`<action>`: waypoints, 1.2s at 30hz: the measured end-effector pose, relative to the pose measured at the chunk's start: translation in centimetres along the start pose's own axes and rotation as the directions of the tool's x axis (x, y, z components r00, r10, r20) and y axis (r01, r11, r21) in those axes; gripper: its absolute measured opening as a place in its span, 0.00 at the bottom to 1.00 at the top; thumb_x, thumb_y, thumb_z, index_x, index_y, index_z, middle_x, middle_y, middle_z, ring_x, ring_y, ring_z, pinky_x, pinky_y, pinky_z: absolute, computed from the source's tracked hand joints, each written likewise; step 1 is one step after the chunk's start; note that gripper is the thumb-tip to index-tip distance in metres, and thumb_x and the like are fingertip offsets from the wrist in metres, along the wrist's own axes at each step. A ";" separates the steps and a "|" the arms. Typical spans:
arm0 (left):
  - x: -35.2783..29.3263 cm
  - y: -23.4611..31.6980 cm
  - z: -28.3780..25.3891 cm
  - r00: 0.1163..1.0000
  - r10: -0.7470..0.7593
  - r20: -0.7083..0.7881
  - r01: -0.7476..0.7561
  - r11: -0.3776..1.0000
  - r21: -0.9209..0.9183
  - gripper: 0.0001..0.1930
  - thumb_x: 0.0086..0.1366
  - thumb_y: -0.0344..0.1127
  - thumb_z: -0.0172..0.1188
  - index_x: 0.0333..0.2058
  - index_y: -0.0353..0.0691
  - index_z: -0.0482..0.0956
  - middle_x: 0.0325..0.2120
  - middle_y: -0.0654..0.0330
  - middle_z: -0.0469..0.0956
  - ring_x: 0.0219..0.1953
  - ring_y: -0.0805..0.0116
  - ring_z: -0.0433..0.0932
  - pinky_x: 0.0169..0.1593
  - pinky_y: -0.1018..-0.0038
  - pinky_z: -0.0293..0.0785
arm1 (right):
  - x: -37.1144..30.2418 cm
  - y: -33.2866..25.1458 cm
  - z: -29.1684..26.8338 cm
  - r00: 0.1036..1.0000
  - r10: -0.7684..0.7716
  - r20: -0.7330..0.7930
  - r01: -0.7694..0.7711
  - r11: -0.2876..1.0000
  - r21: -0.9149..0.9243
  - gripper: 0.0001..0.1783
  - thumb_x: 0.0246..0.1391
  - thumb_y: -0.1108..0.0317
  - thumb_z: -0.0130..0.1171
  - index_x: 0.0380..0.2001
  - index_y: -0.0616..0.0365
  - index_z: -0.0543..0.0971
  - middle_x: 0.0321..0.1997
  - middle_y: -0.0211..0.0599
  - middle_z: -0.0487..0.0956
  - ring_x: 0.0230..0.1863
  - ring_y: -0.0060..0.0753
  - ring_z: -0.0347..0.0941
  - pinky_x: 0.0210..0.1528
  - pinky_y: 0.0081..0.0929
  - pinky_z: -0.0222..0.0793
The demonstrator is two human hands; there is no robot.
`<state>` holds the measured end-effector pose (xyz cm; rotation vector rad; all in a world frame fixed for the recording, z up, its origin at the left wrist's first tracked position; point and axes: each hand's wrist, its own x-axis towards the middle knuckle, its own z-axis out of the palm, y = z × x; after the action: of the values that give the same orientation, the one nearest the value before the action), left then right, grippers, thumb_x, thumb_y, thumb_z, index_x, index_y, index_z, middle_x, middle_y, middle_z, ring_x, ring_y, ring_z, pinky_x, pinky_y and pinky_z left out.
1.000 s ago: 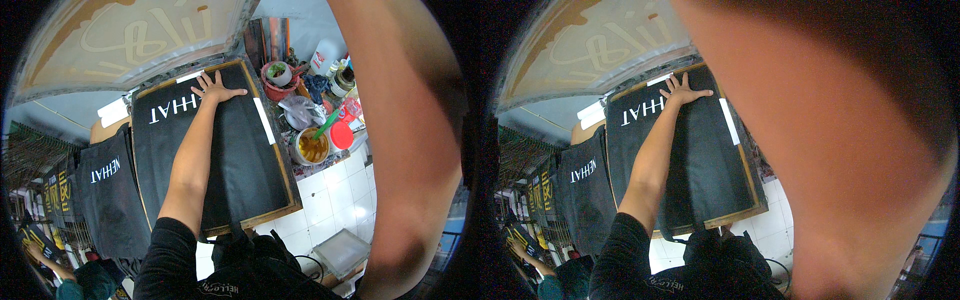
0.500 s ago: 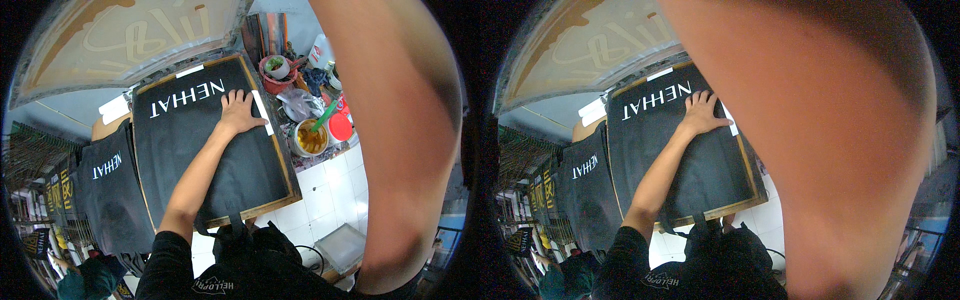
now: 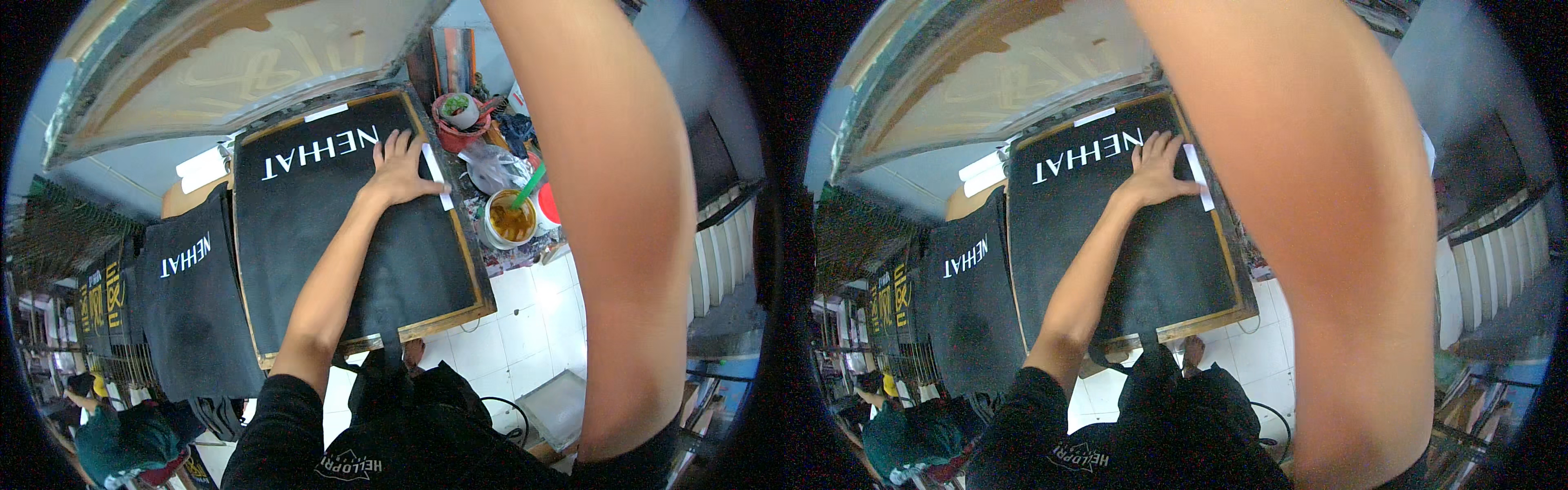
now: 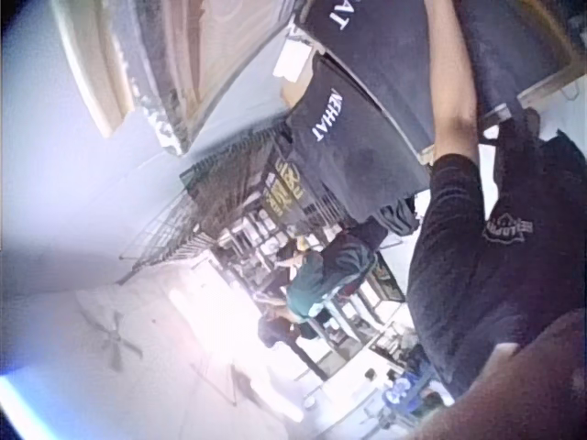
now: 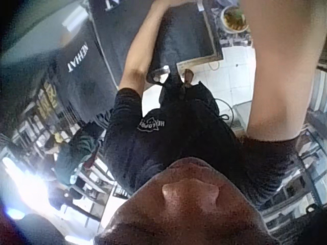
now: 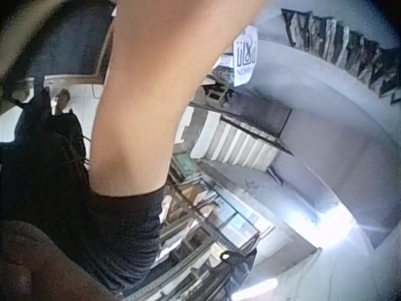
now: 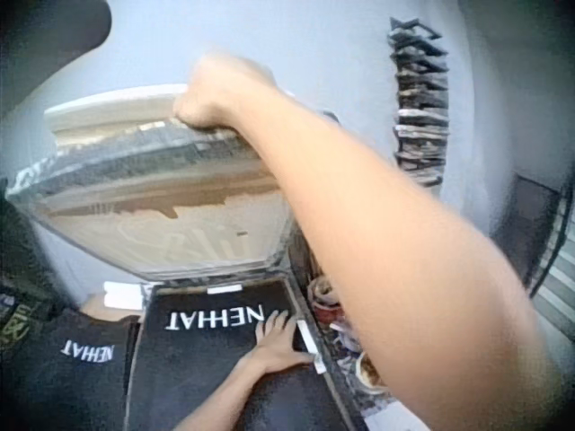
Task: The person performs screen printing on black tote bags using gold ink. They place a bag on the platen, lower the screen, pull gold ink across the stencil with a squeegee, and then lift the screen to reveal the printed design before repeating the process and occasionally stirring the gold ink in a container with a spatula.
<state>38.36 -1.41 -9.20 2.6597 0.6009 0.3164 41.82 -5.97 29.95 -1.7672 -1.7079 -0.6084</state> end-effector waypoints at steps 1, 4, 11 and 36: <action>-1.1 -0.7 -0.9 0.984 0.062 -0.165 -0.084 0.989 -0.126 0.54 0.52 0.63 0.73 0.69 0.34 0.63 0.70 0.38 0.59 0.75 0.42 0.52 0.75 0.48 0.47 | -1.5 -0.3 -0.3 1.000 0.019 0.018 -0.020 1.000 0.019 0.20 0.52 0.59 0.63 0.38 0.67 0.87 0.40 0.60 0.85 0.42 0.52 0.84 0.47 0.44 0.78; -8.1 3.5 -9.3 0.952 -0.103 -0.287 -0.162 0.626 -0.763 0.26 0.69 0.44 0.65 0.59 0.32 0.76 0.56 0.50 0.81 0.57 0.60 0.81 0.64 0.63 0.71 | -6.2 0.5 -0.6 0.994 0.109 0.027 -0.107 0.992 -0.067 0.18 0.55 0.59 0.66 0.35 0.66 0.87 0.33 0.54 0.86 0.31 0.43 0.83 0.39 0.39 0.80; -32.1 2.5 -12.1 0.828 -0.521 -0.207 -0.045 0.308 -0.950 0.22 0.72 0.45 0.60 0.23 0.34 0.82 0.21 0.48 0.83 0.26 0.60 0.83 0.43 0.60 0.81 | -25.3 -4.7 5.6 0.999 0.045 -0.008 -0.045 0.998 0.033 0.20 0.41 0.54 0.77 0.33 0.55 0.83 0.33 0.39 0.83 0.35 0.45 0.82 0.37 0.40 0.76; -38.3 0.9 -2.5 0.660 -0.595 0.460 0.359 -0.288 -0.888 0.17 0.65 0.27 0.49 0.48 0.20 0.75 0.41 0.40 0.84 0.37 0.58 0.88 0.36 0.73 0.84 | -36.7 -5.7 14.4 0.880 -0.100 0.464 0.044 0.991 0.128 0.17 0.36 0.66 0.70 0.31 0.55 0.76 0.33 0.38 0.77 0.38 0.48 0.77 0.37 0.46 0.73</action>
<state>4.16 -18.71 -11.55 0.7034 0.9616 0.4640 32.55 -22.44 -5.12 -1.8780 -2.0901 -0.1001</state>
